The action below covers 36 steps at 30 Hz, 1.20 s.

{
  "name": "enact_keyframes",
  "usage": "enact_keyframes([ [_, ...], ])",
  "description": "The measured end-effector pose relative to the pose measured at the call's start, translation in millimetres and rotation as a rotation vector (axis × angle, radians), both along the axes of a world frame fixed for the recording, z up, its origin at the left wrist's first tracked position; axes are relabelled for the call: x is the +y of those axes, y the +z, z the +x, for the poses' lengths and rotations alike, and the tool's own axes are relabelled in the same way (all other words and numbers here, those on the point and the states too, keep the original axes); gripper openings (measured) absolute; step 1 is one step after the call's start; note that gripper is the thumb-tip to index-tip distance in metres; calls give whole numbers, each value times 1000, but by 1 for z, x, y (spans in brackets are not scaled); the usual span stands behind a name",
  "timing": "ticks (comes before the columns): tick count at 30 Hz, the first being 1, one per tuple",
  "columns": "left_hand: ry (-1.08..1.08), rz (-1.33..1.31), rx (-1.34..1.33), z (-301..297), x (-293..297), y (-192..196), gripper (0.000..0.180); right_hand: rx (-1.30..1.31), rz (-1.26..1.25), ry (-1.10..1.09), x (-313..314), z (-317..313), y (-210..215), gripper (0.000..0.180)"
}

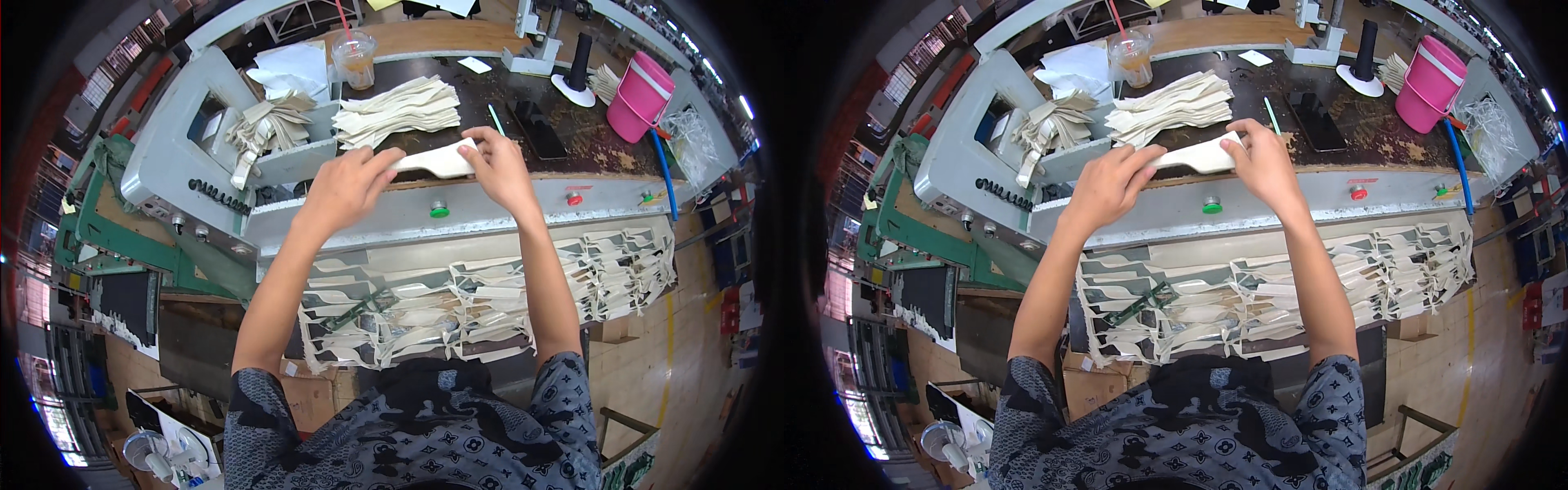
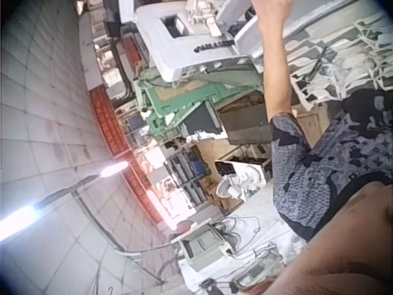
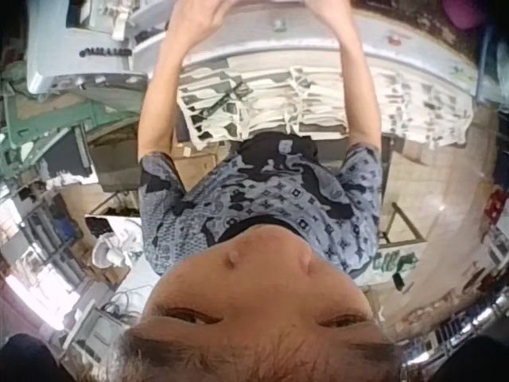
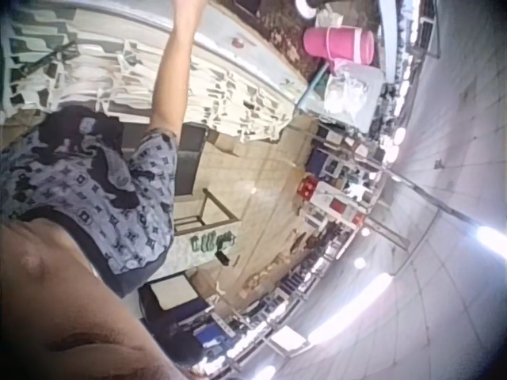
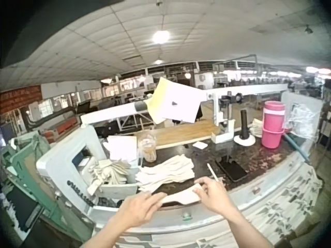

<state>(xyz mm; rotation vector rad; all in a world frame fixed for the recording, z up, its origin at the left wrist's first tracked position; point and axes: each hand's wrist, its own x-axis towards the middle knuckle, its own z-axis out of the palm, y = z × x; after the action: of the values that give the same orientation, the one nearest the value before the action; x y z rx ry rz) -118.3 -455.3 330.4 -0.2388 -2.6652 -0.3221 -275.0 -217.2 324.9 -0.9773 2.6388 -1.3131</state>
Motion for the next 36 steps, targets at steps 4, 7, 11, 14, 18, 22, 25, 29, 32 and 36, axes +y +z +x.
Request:
enact_keyframes([
  [4, -17, -26, -30, -36, -23, -31, 33, 211, 335, -73, -26, -35, -25, 35],
  [7, 20, 21, 48, -35, -11, -33, 36, 338, 254, -30, -11, -26, -25, 46],
  [11, -55, 206, 41, -42, -17, -40, 29, 324, -3, 92, -9, -13, -28, 64],
  [14, -95, 272, -11, -55, -21, -46, 19, 364, 16, 84, -23, -7, -32, 64],
  [18, -33, 274, -38, -62, -18, -47, 20, 301, 13, 98, -36, -21, -48, 43],
  [22, 69, 96, 326, -43, 14, -34, 29, 373, -29, 42, -33, -16, -51, 50],
  [25, 199, 318, 370, 42, 60, -98, 23, 519, -150, 98, -16, 21, -51, 62],
  [29, 142, 514, -457, 169, 126, -209, 29, 193, -227, 480, 50, 113, -139, 45],
  [32, 324, 628, -470, 228, 159, -255, 34, -168, 109, 438, 97, 172, -199, 44],
  [36, 412, 603, -524, 225, 171, -243, 35, -265, 394, 409, 146, 224, -243, 46],
])
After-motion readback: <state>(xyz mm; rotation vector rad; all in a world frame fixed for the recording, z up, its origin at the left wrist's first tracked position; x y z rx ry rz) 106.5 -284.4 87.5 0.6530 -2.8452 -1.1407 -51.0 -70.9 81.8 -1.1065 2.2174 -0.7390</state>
